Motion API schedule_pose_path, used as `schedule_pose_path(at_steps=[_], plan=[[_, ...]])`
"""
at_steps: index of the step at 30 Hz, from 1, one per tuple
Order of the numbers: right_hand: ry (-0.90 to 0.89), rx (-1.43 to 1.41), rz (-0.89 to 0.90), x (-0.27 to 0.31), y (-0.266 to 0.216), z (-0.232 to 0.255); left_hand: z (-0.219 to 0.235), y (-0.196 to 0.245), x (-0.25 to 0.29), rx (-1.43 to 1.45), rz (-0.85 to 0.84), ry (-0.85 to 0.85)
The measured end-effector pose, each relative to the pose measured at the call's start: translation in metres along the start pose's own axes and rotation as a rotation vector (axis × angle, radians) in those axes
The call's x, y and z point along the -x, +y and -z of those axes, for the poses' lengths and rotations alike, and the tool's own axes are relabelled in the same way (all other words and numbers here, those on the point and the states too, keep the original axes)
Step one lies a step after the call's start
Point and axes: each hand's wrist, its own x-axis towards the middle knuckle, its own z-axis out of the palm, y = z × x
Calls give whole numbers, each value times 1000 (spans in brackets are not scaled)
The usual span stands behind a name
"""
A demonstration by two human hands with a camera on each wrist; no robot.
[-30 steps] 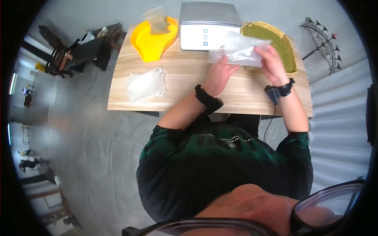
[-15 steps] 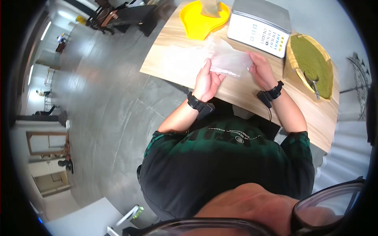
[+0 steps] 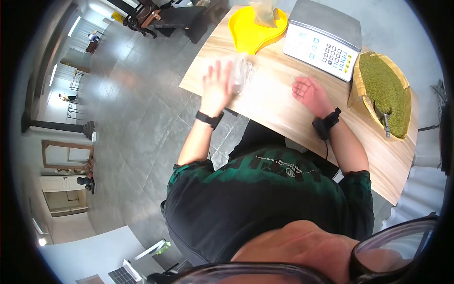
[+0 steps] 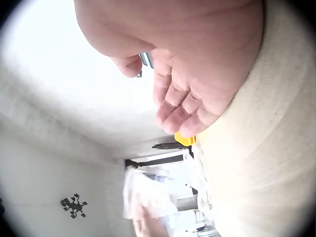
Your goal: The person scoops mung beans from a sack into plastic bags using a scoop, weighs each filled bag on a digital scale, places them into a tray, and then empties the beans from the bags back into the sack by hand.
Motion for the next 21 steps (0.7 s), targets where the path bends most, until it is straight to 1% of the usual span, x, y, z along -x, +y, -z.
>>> schedule_pose_path(at_steps=[1, 3, 4, 6, 7, 8, 10, 12, 14, 16, 17, 19, 20, 21], plan=[[14, 2, -7, 1, 0, -1, -14, 3, 4, -3, -8, 6], [-2, -1, -4, 0, 2, 4, -23, 13, 8, -22, 37, -464], [-15, -2, -9, -1, 2, 5, -25, 10, 3, -24, 26, -453], [-28, 1, 1, 0, 2, 1, -5, 9, -17, 14, -19, -540], [-37, -1, -10, 0, 2, 0, 18, 11, -40, 185, -36, -574], [-36, 1, -5, 0, 1, 0, 32, 12, -62, 186, -41, -571], [-53, 10, -14, -1, 1, 0, 42, 9, -106, 343, -60, -454], [-51, 3, -24, -1, 1, -1, 18, -10, -167, 334, -276, -133], [-49, -3, -28, -2, 0, 0, -6, -17, -234, 222, -391, 123], [-96, -8, -24, -4, 2, 5, -25, -16, -280, 114, -294, 102], [-96, -1, -14, -4, 1, 6, -31, -13, -294, 117, -301, 111], [-115, 3, -27, -4, 2, 6, -40, -4, -315, -199, -160, -50], [-112, 8, -18, -3, 2, 6, -46, -5, -326, -195, -166, -42], [-116, -3, -30, -3, 3, 6, -48, -7, -336, -199, -167, -134]])
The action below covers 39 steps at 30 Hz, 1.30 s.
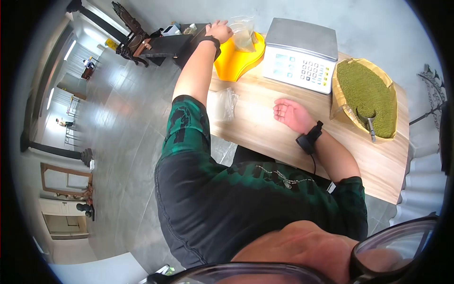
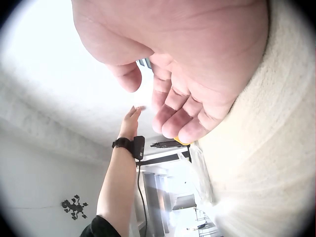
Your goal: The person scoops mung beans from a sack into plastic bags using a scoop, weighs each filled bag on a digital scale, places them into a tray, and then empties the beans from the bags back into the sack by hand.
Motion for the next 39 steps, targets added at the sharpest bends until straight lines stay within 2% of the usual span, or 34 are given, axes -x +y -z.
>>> schedule_pose_path(at_steps=[1, 3, 5, 9, 11, 12, 14, 17, 18, 19, 21, 23, 25, 27, 29, 31, 33, 35, 37, 39], plan=[[-5, -12, -12, 0, -2, 0, -3, -2, -8, 3, -10, -91], [3, -4, -5, 1, -2, -4, 11, 3, -3, 23, -18, -35], [3, 4, 3, 1, -4, -6, 23, -2, -6, 89, -185, 9], [10, 1, -20, -3, -2, 0, 70, 12, 13, 93, -232, 145], [5, 4, -20, -1, 0, 0, 84, 15, 20, 403, -302, 158], [-2, 47, 2, -1, 1, -1, 97, 24, 32, 406, -299, 155], [0, 84, 28, 1, 2, -6, 122, 47, 62, 725, -236, 27], [86, 210, 135, 8, 2, -29, 151, 82, 91, 698, -315, -43], [100, 161, 170, 11, -1, -41, 149, 95, 97, 654, -465, 131], [114, 116, 208, 15, -5, -53, 150, 106, 103, 637, -487, 116], [160, 36, 243, 23, -15, -69, 170, 137, 130, 497, -594, 242], [115, 39, 384, 31, -17, -73, 173, 159, 139, 562, -653, 213], [187, -21, 396, 44, -11, -72, 178, 182, 152, 618, -698, 178], [293, 145, 606, 63, -5, -70, 187, 208, 169, 711, -807, 324], [287, 111, 684, 77, 3, -74, 193, 227, 177, 746, -845, 334], [299, -27, 836, 91, 11, -84, 195, 242, 183, 801, -832, 304], [325, -49, 854, 107, 17, -84, 199, 252, 187, 815, -856, 309], [344, -74, 864, 120, 22, -81, 200, 259, 189, 784, -877, 228], [601, -83, 895, 128, 24, -78, 195, 264, 194, 837, -880, 225], [630, -124, 925, 135, 22, -95, 191, 267, 199, 891, -884, 232]])
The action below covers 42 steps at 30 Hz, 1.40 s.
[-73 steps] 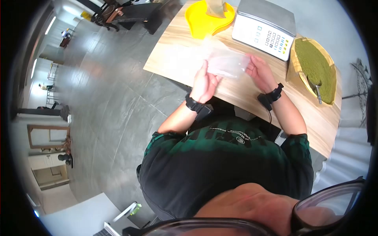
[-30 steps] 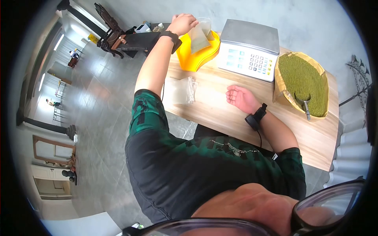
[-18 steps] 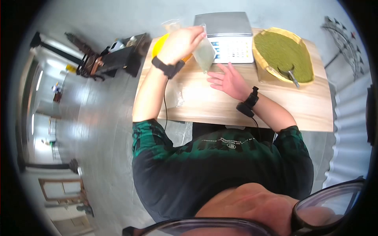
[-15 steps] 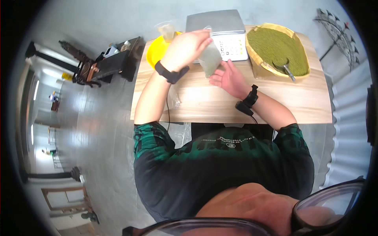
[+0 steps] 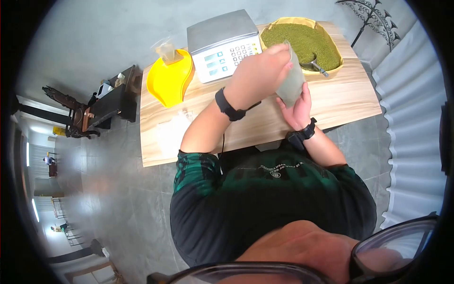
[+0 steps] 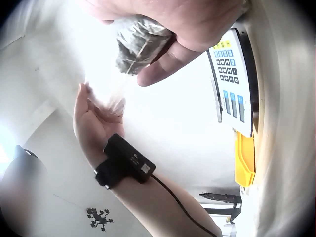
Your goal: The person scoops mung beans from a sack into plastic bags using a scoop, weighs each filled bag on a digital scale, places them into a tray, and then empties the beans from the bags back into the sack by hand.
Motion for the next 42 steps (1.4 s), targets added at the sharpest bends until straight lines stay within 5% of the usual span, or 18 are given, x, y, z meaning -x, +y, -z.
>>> schedule_pose_path(at_steps=[6, 8, 11, 12, 15, 22, 37, 42], plan=[[168, -31, 17, 24, -12, 25, -1, -11, 21, 230, 58, 75], [196, 5, 64, 27, -22, 53, -13, -36, 31, 742, 146, 422], [282, -34, 195, 33, -62, 46, -61, -74, 50, 1131, 305, 522], [273, -5, 263, 30, -80, 47, -73, -76, 53, 1139, 307, 520], [276, 69, 397, 14, -139, 51, -114, -82, 62, 1386, 629, 155], [343, 441, 590, -42, -205, 64, -171, -99, 90, 1486, 691, 21], [217, 1439, 355, -153, -243, 44, -175, -113, 93, 1701, 686, 10], [219, 1656, 229, -158, -247, -4, -178, -114, 92, 1701, 696, 13]])
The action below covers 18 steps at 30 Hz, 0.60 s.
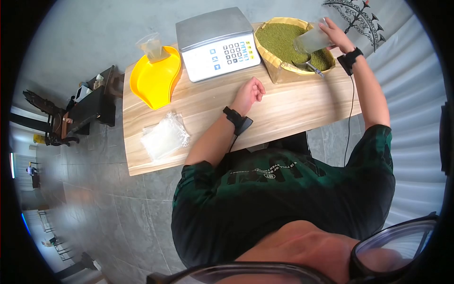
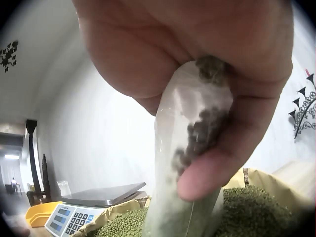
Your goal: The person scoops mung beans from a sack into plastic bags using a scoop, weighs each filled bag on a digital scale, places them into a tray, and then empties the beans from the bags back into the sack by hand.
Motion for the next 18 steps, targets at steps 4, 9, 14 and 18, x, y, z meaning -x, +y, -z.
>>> schedule_pose_path(at_steps=[4, 9, 14, 18], plan=[[-24, 167, 37, 1, -34, -1, 0, 1, 0, 19, -3, 3], [-56, 404, 149, -22, -47, 0, -2, 2, 1, 27, -6, -2], [-160, 305, 22, -18, -91, 0, 1, 1, 0, 43, -7, -9], [-246, 372, 8, -28, -110, 10, 0, 0, -1, 42, -2, 0]])
